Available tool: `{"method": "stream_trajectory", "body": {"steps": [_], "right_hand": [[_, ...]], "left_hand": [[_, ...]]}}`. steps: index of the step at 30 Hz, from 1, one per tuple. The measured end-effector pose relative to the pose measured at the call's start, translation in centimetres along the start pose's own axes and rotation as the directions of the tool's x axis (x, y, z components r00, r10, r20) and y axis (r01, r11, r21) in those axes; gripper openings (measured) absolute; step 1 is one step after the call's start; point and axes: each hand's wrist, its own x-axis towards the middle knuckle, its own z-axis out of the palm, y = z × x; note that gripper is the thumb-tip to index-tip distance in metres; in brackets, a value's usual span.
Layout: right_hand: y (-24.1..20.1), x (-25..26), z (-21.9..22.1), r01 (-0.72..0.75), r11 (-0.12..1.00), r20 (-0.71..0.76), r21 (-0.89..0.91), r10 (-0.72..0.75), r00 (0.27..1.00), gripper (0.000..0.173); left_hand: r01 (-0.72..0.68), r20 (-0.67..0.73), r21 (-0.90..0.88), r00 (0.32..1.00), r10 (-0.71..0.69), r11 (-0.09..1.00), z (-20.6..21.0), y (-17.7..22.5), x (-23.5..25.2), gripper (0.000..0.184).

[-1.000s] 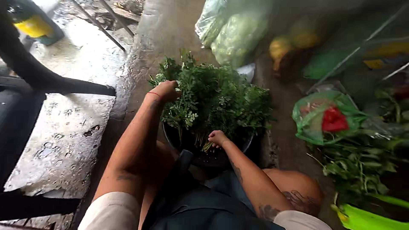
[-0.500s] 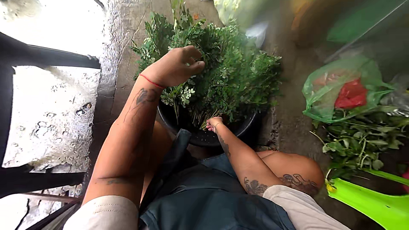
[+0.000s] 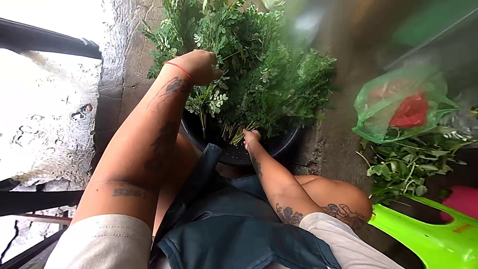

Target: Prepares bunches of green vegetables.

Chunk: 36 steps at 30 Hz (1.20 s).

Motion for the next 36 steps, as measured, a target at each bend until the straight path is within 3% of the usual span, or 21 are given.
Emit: {"method": "stream_trajectory", "body": {"steps": [3,7,12,19,25,31,34,36], "right_hand": [[-0.2,-0.2,-0.9,-0.011,1.000,0.018,-0.027,0.012,1.000,0.051],[0.6,0.0,-2.8,-0.035,0.996,0.079,0.081,0.028,0.996,0.054],[1.3,-0.2,-4.8,0.014,0.984,0.177,0.178,-0.045,0.983,0.045],[1.3,-1.1,-5.9,0.059,0.991,0.140,0.119,-0.076,0.987,0.049],[1.7,-1.1,-6.5,0.016,0.969,0.240,0.247,-0.077,0.968,0.059],[1.7,-1.0,-7.6,-0.043,0.934,0.404,0.355,-0.111,0.908,0.048],[1.2,-1.7,-7.7,-0.081,0.904,0.399,0.420,-0.104,0.911,0.032],[1.1,-2.0,-7.7,-0.106,0.888,0.387,0.447,-0.086,0.918,0.031]], "left_hand": [[-0.015,0.019,0.029,1.000,0.015,0.999,0.1,0.4,-0.1,0.048],[-0.026,0.026,0.055,0.999,0.024,0.998,0.6,0.9,0.0,0.046],[-0.082,0.060,0.091,0.995,0.077,0.992,2.0,2.3,0.1,0.046],[-0.128,0.135,0.122,0.985,0.111,0.984,4.5,4.8,0.1,0.047],[-0.153,0.244,0.137,0.963,0.116,0.979,6.9,6.5,0.2,0.048],[-0.115,0.333,0.156,0.941,0.058,0.981,8.5,6.8,0.9,0.051],[-0.115,0.356,0.130,0.932,0.061,0.985,9.5,6.9,1.5,0.048],[-0.087,0.346,0.037,0.936,0.068,0.996,11.3,6.8,2.1,0.045]]}}
